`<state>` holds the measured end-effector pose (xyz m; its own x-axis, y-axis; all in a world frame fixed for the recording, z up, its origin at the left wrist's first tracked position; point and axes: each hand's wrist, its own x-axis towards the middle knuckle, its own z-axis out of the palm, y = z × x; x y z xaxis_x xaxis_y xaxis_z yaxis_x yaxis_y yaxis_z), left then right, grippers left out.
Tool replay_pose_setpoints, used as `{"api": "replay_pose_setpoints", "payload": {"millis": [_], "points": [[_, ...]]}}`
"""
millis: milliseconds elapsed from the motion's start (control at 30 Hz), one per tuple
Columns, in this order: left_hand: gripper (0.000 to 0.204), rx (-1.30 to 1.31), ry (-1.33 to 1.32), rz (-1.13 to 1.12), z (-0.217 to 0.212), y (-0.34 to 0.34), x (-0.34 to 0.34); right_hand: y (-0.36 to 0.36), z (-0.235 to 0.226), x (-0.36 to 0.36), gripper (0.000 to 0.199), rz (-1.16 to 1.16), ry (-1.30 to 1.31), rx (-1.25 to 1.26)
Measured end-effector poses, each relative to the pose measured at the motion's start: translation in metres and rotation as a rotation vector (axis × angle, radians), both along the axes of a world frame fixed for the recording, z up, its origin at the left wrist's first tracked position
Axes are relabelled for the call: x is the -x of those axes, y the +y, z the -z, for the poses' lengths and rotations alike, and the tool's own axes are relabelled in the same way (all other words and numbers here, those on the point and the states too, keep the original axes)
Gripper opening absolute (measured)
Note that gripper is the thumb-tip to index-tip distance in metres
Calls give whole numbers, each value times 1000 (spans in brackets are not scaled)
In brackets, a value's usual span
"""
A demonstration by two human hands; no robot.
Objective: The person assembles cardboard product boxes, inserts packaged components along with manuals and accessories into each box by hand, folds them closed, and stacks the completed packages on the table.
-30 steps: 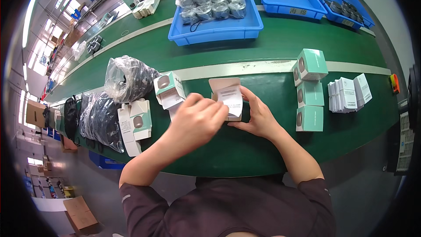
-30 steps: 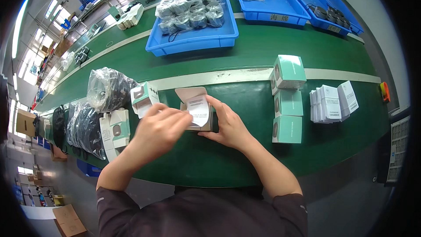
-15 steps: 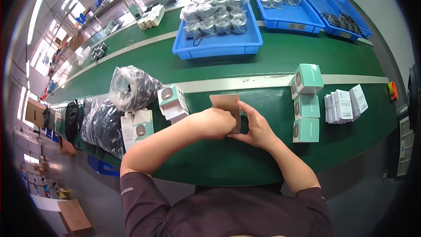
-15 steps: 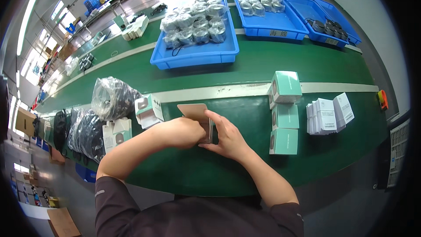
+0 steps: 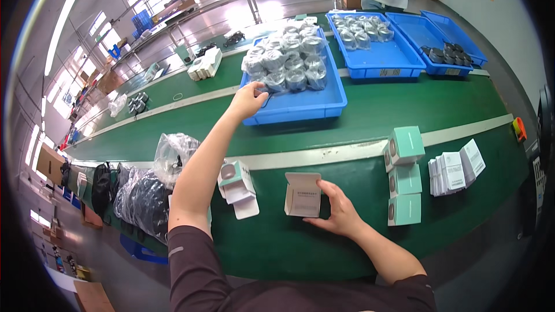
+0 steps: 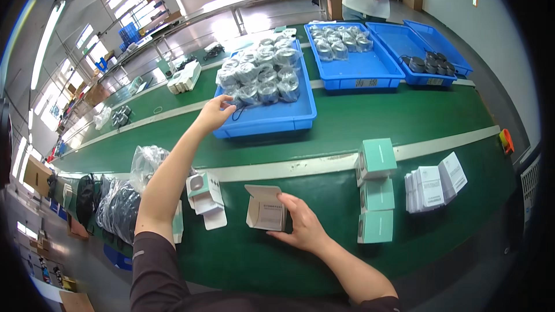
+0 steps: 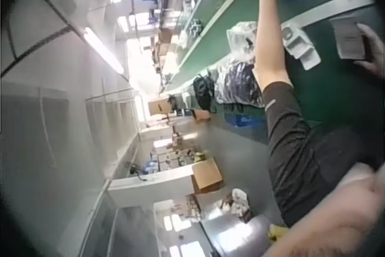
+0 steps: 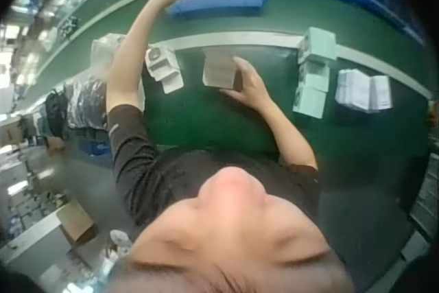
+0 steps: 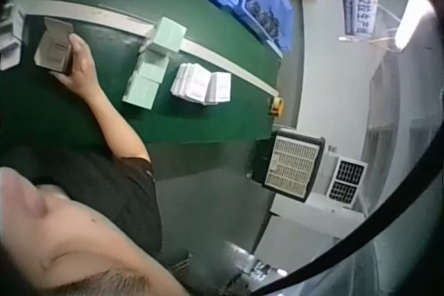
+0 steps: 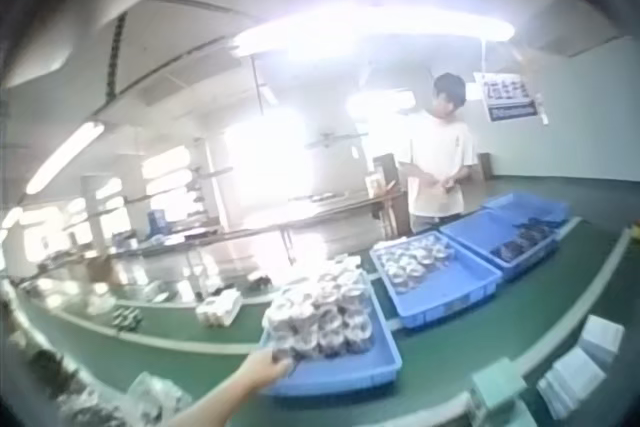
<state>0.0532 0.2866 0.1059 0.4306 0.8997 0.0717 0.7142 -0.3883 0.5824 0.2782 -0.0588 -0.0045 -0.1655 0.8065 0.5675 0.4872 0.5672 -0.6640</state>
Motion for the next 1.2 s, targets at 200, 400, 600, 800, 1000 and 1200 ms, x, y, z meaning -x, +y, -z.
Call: {"api": "replay_pose_setpoints", "payload": {"millis": [200, 400, 600, 800, 1000, 1200], "points": [[88, -75, 265, -251, 56, 98, -19, 3, 4, -3, 110, -29, -2, 15], [102, 80, 498, -377, 56, 99, -66, 4, 6, -12, 103, -3, 52, 53], [103, 5, 612, -346, 52, 127, -43, 8, 3, -7, 103, -43, 51, 42], [106, 46, 671, -238, 43, 135, -25, 11, 2, -7, 102, -54, 60, 50], [116, 422, 482, -47, 22, 90, -40, 9, 3, -12, 104, -14, 42, 59], [113, 78, 557, 23, 50, 92, 2, 6, 4, -3, 105, -38, 56, 49]]}}
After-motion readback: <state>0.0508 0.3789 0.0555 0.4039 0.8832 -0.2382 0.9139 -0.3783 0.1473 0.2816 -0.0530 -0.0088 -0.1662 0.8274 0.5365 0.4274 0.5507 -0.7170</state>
